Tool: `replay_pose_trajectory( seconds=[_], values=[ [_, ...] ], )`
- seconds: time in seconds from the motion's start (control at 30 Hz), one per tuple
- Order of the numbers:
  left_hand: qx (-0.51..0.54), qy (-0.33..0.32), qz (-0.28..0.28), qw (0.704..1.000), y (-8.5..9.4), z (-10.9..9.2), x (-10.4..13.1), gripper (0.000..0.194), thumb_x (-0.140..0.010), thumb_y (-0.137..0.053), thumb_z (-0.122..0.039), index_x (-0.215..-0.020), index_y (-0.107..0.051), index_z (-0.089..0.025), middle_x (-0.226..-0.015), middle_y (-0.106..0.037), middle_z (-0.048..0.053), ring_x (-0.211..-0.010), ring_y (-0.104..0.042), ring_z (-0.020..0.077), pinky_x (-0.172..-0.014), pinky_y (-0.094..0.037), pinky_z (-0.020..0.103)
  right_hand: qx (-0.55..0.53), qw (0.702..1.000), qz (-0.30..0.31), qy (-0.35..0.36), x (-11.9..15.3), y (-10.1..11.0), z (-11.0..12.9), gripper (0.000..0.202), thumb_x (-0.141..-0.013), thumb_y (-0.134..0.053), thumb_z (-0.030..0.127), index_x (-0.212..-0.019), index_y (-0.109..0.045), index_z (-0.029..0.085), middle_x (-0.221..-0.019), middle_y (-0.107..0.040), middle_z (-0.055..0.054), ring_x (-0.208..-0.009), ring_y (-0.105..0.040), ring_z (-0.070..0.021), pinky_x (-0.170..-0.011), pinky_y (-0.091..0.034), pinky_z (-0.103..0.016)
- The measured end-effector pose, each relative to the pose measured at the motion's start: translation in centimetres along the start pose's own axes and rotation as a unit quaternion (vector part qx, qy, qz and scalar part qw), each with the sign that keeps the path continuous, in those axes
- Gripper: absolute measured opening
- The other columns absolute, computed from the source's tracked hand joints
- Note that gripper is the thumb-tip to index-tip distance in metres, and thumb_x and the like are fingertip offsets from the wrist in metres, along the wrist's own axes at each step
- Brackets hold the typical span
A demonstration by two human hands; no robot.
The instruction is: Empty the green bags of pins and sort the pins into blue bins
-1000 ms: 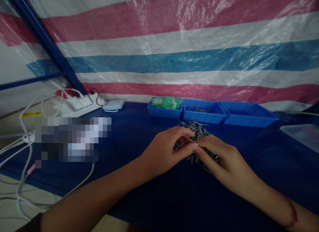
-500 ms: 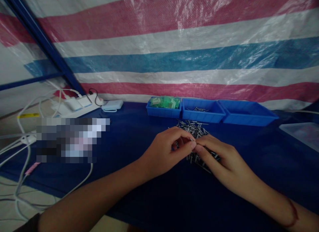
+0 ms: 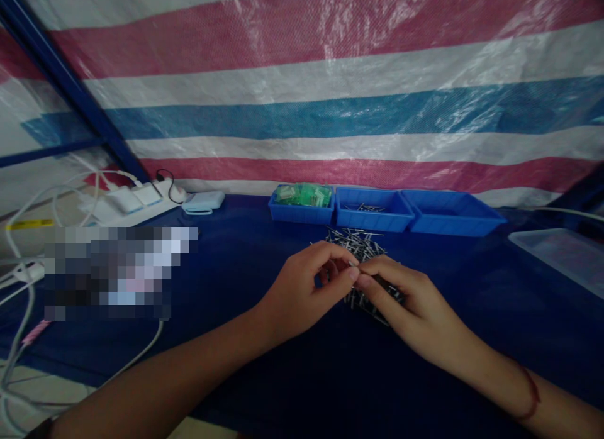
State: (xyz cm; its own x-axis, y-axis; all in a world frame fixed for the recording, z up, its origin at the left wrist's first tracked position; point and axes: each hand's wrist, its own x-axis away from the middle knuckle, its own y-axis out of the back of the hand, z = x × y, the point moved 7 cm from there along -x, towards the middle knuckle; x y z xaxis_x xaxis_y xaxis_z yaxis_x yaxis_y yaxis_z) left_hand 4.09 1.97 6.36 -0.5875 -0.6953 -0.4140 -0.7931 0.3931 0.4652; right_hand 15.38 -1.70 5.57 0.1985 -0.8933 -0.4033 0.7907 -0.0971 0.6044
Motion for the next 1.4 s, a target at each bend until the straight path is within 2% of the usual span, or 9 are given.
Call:
replay_pose_trajectory(
  seconds=[0.2, 0.37, 0.7, 0.83, 0.93, 1.03, 1.13, 1.27, 1.4],
  values=[
    [-0.065, -0.002, -0.002, 0.998, 0.2, 0.3, -0.2, 0.008, -0.085, -0.055, -0.018, -0.091, -0.059, -0.016, -0.081, -0.059, 0.0, -0.071, -0.056, 0.0098, -0.065, -0.044, 0.022, 0.021, 0.997, -0.066, -0.019, 0.0, 1.1, -0.6, 0.007, -0.084, -0.055, 0.025, -0.081, -0.06, 0.022, -0.075, -0.061, 0.001, -0.069, -0.059, -0.0128, -0.063, -0.046, -0.026],
    [-0.082, 0.006, 0.027, 0.996, -0.1, 1.1, -0.4, 0.007, -0.085, -0.056, -0.019, -0.09, -0.06, -0.017, -0.084, -0.062, 0.0, -0.075, -0.057, 0.0111, -0.068, -0.045, 0.023, 0.051, 0.992, -0.11, 0.024, 0.2, 1.8, 0.2, 0.005, -0.081, -0.059, 0.019, -0.084, -0.062, 0.023, -0.075, -0.062, 0.002, -0.07, -0.059, -0.0126, -0.063, -0.046, -0.025],
    [-0.096, -0.025, 0.068, 0.993, -0.7, 0.7, -0.5, 0.012, -0.09, -0.047, -0.018, -0.092, -0.059, -0.017, -0.088, -0.061, 0.002, -0.083, -0.057, 0.0136, -0.078, -0.044, 0.027, 0.076, 0.989, -0.103, 0.078, 0.1, 1.7, 1.5, 0.006, -0.08, -0.057, 0.014, -0.082, -0.058, 0.02, -0.074, -0.061, 0.0, -0.07, -0.058, -0.0129, -0.064, -0.046, -0.027],
    [-0.102, -0.06, 0.109, 0.987, -1.4, 0.0, -0.1, 0.02, -0.093, -0.039, -0.016, -0.098, -0.058, -0.016, -0.093, -0.06, 0.005, -0.087, -0.057, 0.0139, -0.081, -0.044, 0.027, 0.118, 0.982, -0.081, 0.123, 0.1, 1.7, 2.1, 0.008, -0.079, -0.054, 0.015, -0.074, -0.051, 0.02, -0.069, -0.057, -0.001, -0.067, -0.054, -0.0148, -0.062, -0.042, -0.031],
    [-0.122, -0.048, 0.099, 0.986, -1.5, 0.2, 0.1, 0.023, -0.094, -0.036, -0.018, -0.11, -0.053, -0.017, -0.099, -0.06, 0.006, -0.092, -0.057, 0.0159, -0.084, -0.044, 0.03, 0.179, 0.97, -0.062, 0.151, -0.4, 2.1, 2.2, 0.013, -0.082, -0.051, 0.017, -0.069, -0.048, 0.021, -0.064, -0.055, 0.0, -0.063, -0.051, -0.0154, -0.06, -0.038, -0.033],
    [-0.157, -0.009, 0.055, 0.986, -0.8, 0.9, 0.0, 0.03, -0.093, -0.038, -0.02, -0.122, -0.045, -0.015, -0.104, -0.059, 0.008, -0.093, -0.057, 0.0176, -0.085, -0.045, 0.033, 0.244, 0.954, -0.117, 0.127, -1.9, 4.4, 0.8, 0.017, -0.086, -0.049, 0.025, -0.069, -0.05, 0.021, -0.067, -0.058, -0.003, -0.065, -0.053, -0.0177, -0.064, -0.038, -0.035],
    [-0.186, 0.01, 0.043, 0.982, -0.3, 1.6, -0.2, 0.032, -0.093, -0.038, -0.019, -0.123, -0.045, -0.015, -0.103, -0.059, 0.008, -0.091, -0.058, 0.0178, -0.084, -0.046, 0.034, 0.303, 0.931, -0.194, 0.058, -4.1, 7.3, -2.4, 0.021, -0.089, -0.046, 0.033, -0.075, -0.056, 0.02, -0.073, -0.062, -0.006, -0.07, -0.056, -0.0204, -0.065, -0.04, -0.035],
    [-0.223, 0.006, 0.049, 0.974, 0.2, 2.6, -0.4, 0.03, -0.091, -0.036, -0.014, -0.118, -0.05, -0.015, -0.099, -0.059, 0.008, -0.09, -0.058, 0.0183, -0.084, -0.046, 0.036, 0.385, 0.903, -0.19, 0.026, -6.7, 8.5, -6.5, 0.025, -0.086, -0.049, 0.038, -0.077, -0.061, 0.018, -0.075, -0.064, -0.009, -0.075, -0.057, -0.0249, -0.072, -0.041, -0.04],
    [-0.241, -0.003, 0.07, 0.968, 0.8, 3.4, -0.6, 0.037, -0.085, -0.034, -0.004, -0.114, -0.053, -0.015, -0.101, -0.06, 0.007, -0.093, -0.058, 0.0176, -0.086, -0.046, 0.035, 0.391, 0.903, -0.175, 0.028, -6.2, 8.1, -7.5, 0.023, -0.084, -0.051, 0.037, -0.083, -0.062, 0.017, -0.079, -0.066, -0.009, -0.079, -0.058, -0.0259, -0.077, -0.041, -0.043]
  ],
)
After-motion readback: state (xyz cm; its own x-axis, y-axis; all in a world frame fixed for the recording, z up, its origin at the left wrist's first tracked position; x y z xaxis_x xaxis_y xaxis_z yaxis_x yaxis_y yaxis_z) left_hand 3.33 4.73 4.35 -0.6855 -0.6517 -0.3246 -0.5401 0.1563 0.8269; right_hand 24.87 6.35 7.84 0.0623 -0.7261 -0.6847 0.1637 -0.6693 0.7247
